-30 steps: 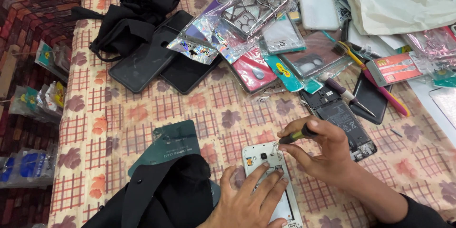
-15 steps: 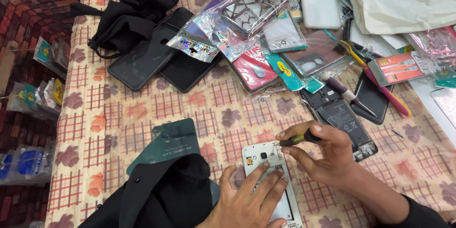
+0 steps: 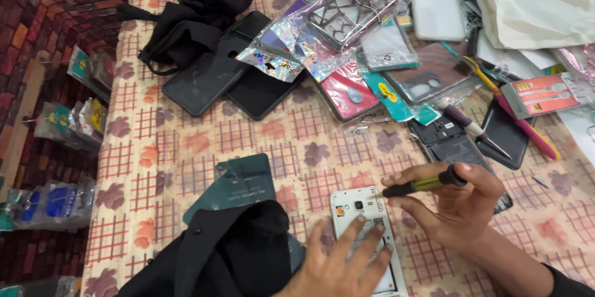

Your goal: The person uses a screwdriver to remove screws from the back of a white smartphone, then separates the back cover to expose the internal components. The person continues to remove screws and detach the back cover, revealing the battery and circuit board.

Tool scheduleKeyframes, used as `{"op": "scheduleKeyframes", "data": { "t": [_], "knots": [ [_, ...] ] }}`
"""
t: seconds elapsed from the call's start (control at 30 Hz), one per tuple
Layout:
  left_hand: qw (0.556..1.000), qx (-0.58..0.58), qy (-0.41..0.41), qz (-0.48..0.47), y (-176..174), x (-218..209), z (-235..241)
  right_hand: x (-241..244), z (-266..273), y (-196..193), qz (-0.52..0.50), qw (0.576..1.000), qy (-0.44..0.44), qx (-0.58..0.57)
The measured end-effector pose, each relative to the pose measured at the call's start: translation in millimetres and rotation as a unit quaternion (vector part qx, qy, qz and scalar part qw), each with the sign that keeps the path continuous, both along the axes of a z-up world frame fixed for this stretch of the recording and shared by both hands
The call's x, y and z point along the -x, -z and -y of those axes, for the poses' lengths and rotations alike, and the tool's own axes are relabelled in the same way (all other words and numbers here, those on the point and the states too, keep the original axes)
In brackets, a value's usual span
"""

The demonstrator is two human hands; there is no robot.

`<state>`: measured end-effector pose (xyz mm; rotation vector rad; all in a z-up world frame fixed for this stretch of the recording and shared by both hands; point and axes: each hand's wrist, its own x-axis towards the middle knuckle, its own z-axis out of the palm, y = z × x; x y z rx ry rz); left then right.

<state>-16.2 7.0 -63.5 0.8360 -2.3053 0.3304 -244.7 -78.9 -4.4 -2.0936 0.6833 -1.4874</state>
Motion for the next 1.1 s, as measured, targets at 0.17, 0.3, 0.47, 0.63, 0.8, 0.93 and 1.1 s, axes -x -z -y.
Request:
{"op": "scheduleKeyframes", "data": {
  "t": [0.17,0.3,0.47,0.63,0.8,0.93,1.1],
  "knots": [
    [0.999,-0.039,-0.003,0.029,24.0,16.5,-23.2,0.2,-1.1,6.6,-0.014,1.000,-0.026,-0.006],
    [0.997,-0.072,0.002,0.006,35.4,18.7,-27.9,0.0,-2.7,11.7,-0.012,0.999,-0.039,0.011],
    [1.000,-0.010,-0.019,0.018,72.1,21.0,-37.2,-1.4,-4.0,10.9,-0.014,0.999,-0.029,0.032],
    [0.992,-0.031,-0.068,0.102,118.8,47.4,-39.2,5.2,-3.4,1.7,-0.009,0.999,-0.021,0.022],
    [0.996,0.011,-0.031,0.084,70.9,22.9,-33.4,6.6,-2.4,-0.6,-0.006,0.997,-0.071,0.024],
    [0.998,0.049,-0.001,0.047,-13.2,-10.5,6.6,9.5,3.6,-6.5,-0.056,0.992,-0.112,-0.003],
    [0.988,-0.134,-0.043,0.064,-85.0,-24.0,38.4,11.8,7.1,-12.8,-0.117,0.985,-0.114,0.058]
  ]
}}
